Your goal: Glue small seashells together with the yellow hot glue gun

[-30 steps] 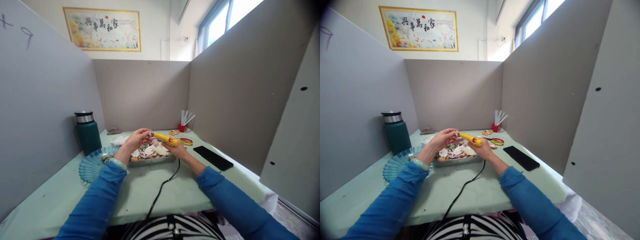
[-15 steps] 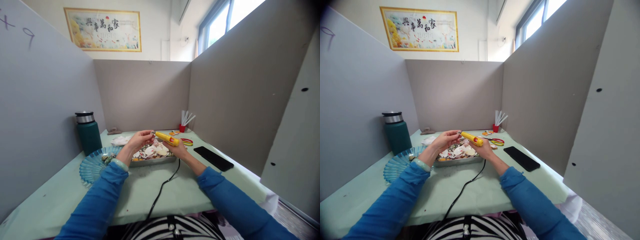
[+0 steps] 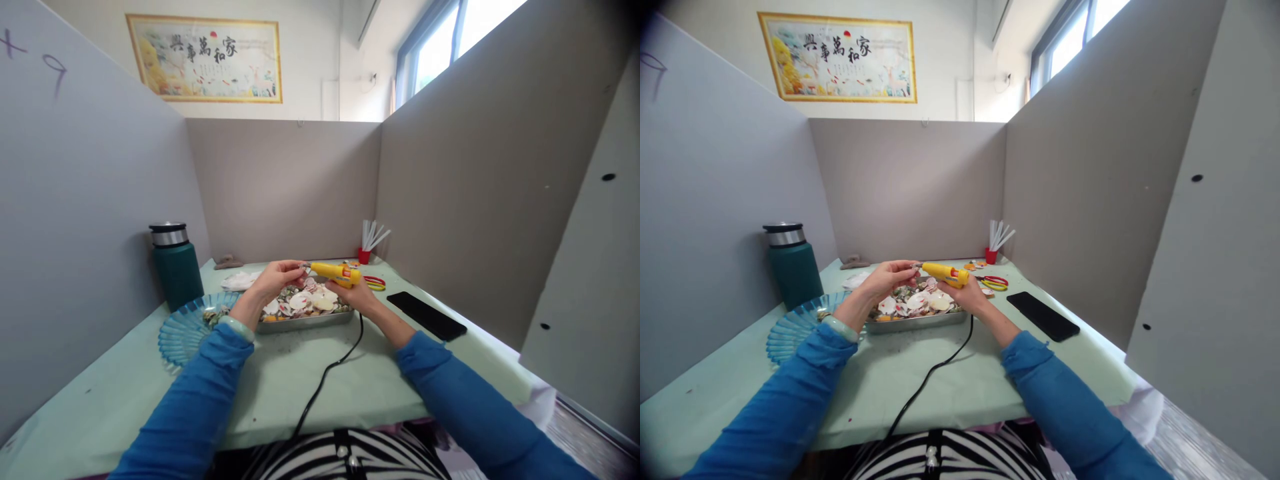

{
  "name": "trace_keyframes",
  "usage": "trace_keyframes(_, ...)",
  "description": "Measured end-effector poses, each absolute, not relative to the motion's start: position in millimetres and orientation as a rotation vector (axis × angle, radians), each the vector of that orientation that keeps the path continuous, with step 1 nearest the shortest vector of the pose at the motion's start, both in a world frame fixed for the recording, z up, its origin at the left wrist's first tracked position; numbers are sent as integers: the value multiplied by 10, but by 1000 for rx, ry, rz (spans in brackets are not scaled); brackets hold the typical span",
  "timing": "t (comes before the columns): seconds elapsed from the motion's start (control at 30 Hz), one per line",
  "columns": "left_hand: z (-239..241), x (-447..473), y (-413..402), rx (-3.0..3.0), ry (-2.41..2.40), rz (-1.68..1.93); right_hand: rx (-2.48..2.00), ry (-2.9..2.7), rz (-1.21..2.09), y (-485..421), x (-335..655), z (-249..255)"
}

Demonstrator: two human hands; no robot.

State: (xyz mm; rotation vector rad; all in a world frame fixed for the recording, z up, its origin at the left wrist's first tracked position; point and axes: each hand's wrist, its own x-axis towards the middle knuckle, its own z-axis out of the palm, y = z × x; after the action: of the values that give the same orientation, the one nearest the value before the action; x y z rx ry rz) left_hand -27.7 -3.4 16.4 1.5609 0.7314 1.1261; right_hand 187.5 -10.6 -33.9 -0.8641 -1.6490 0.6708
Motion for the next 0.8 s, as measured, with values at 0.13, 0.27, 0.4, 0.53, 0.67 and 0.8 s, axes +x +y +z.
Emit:
trace_keyframes(0.13,169,-287,-22,1641,782,1112,-855,-1659,685,-113,1882,-319)
trace_keyframes(0.27,153,-302,16,1737,836,1101,-861,-1680,687,-133,1888,-287)
trace_keyframes(0.4,141,-316,35,1823,851,1101,-874,-1691,687,-149,1894,-264)
trace_keyframes(0.53,147,-324,34,1895,870,1093,-881,-1692,701,-145,1904,-268)
trace_keyframes(0.67,145,-335,48,1965,909,1087,-894,-1689,712,-143,1910,-273)
trace_keyframes(0.8,143,-351,66,2092,1006,1065,-901,-1703,748,-159,1910,-257)
